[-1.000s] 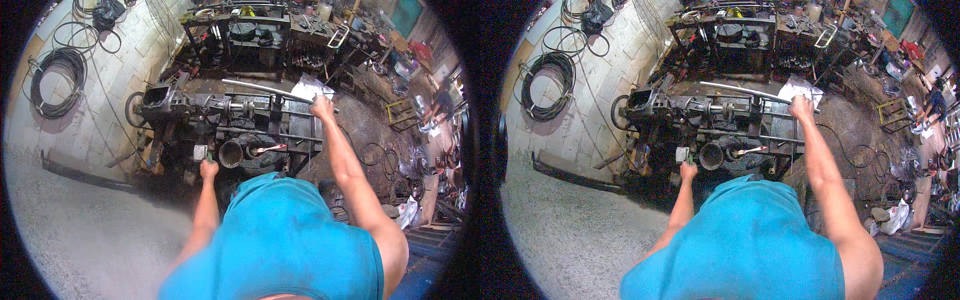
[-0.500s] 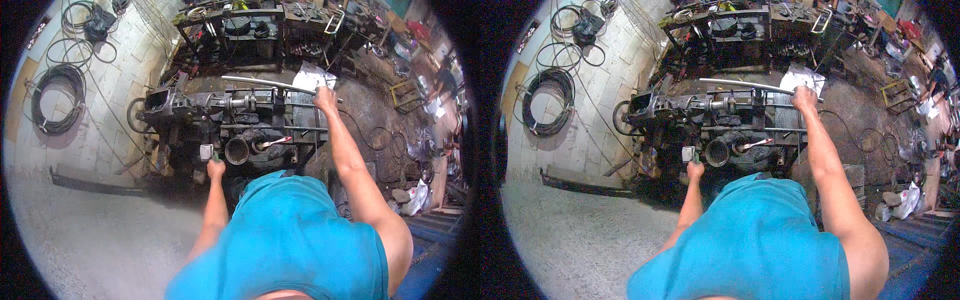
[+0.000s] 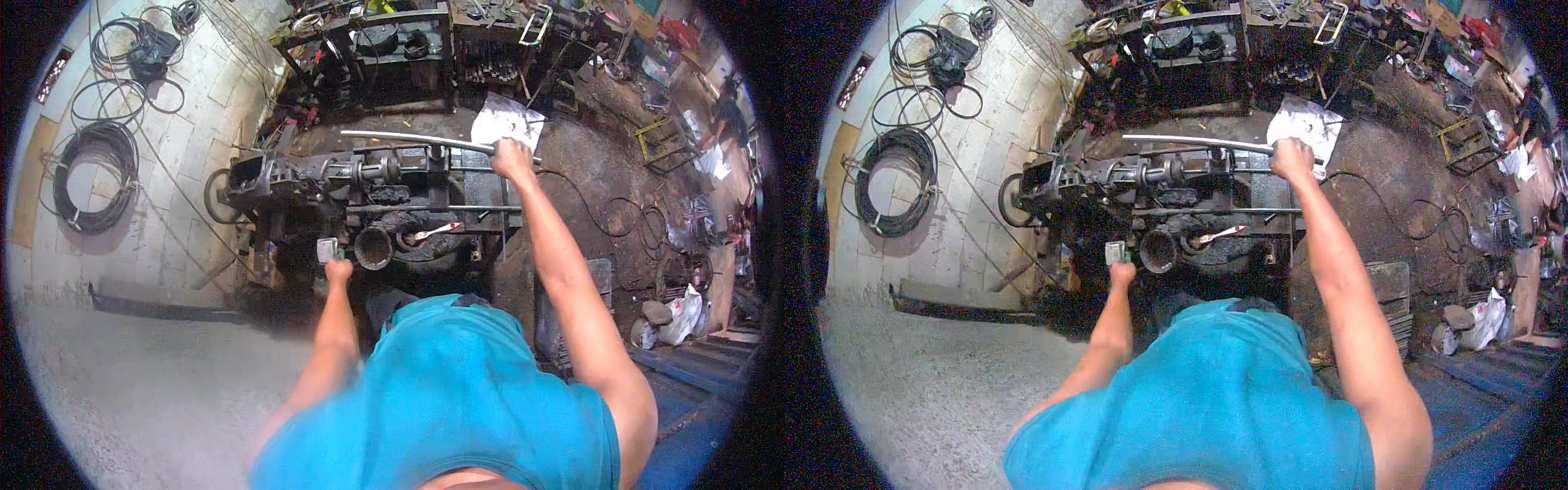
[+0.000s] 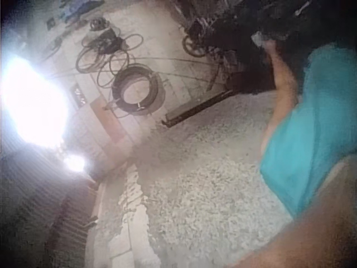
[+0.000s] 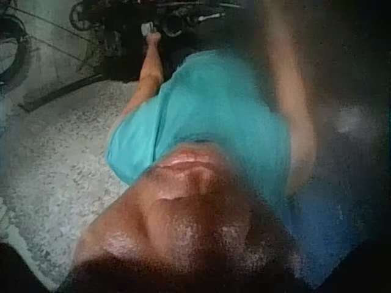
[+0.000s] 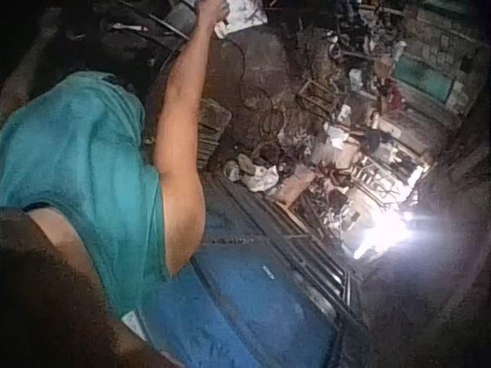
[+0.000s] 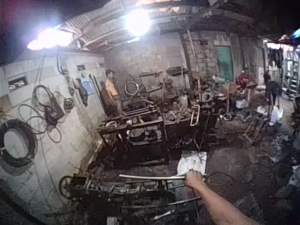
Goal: Bending long metal rods using a manual bending jig and checking the bend against other pieces.
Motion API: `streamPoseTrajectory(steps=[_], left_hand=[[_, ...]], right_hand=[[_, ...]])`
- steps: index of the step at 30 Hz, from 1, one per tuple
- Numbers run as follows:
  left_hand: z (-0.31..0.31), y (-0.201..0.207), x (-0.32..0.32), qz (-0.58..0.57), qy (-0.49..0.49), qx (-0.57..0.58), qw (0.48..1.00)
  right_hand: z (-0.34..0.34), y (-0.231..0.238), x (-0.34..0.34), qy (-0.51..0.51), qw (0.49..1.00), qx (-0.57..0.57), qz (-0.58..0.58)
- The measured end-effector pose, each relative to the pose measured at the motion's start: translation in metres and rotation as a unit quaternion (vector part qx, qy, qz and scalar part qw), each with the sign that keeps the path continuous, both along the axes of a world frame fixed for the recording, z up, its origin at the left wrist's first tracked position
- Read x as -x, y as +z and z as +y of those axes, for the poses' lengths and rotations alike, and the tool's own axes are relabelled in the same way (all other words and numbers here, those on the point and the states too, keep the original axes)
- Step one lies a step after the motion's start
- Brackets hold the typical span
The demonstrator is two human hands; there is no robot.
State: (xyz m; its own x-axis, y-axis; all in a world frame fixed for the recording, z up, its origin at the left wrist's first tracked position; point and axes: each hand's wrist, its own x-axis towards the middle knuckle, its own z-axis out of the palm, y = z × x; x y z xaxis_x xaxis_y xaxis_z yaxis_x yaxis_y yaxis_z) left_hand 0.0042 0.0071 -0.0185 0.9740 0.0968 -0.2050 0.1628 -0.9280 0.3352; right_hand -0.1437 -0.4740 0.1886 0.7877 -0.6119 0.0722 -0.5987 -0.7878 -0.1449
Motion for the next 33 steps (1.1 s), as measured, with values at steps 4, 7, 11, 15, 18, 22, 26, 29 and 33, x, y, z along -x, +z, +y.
streamPoseTrajectory(steps=[4, 7, 11, 15, 18, 22, 26, 29, 33], left_hand=[[-0.023, 0.022, -0.011, 0.038, -0.046, 0.032, 0.998], [-0.040, 0.048, 0.004, 0.021, -0.044, -0.003, 0.999], [-0.043, 0.047, 0.004, 0.035, -0.042, 0.005, 0.998], [-0.039, 0.049, 0.000, 0.062, -0.052, 0.010, 0.997], [-0.034, 0.042, -0.008, 0.099, -0.076, 0.000, 0.992], [-0.033, 0.042, -0.001, 0.102, -0.088, 0.013, 0.991], [-0.022, 0.038, 0.032, 0.054, 0.022, 0.034, 0.998], [-0.014, 0.022, 0.051, 0.010, 0.043, 0.044, 0.998], [-0.007, -0.009, 0.057, 0.020, 0.091, 0.077, 0.993]], right_hand=[[-0.006, 0.006, 0.006, -0.005, 0.999, -0.037, -0.001], [-0.012, -0.012, 0.009, 0.000, 1.000, -0.021, -0.016], [-0.013, -0.015, 0.011, -0.022, 1.000, -0.023, -0.001], [-0.010, -0.011, 0.011, -0.034, 0.999, -0.001, -0.016], [-0.008, -0.003, 0.010, -0.024, 1.000, -0.002, 0.001], [-0.001, 0.012, 0.012, -0.010, 1.000, -0.018, 0.007], [-0.025, 0.000, 0.011, 0.005, 0.998, 0.010, 0.063], [-0.050, -0.013, 0.034, -0.025, 0.994, 0.017, 0.109], [-0.060, -0.011, 0.059, -0.092, 0.989, 0.030, 0.110]])
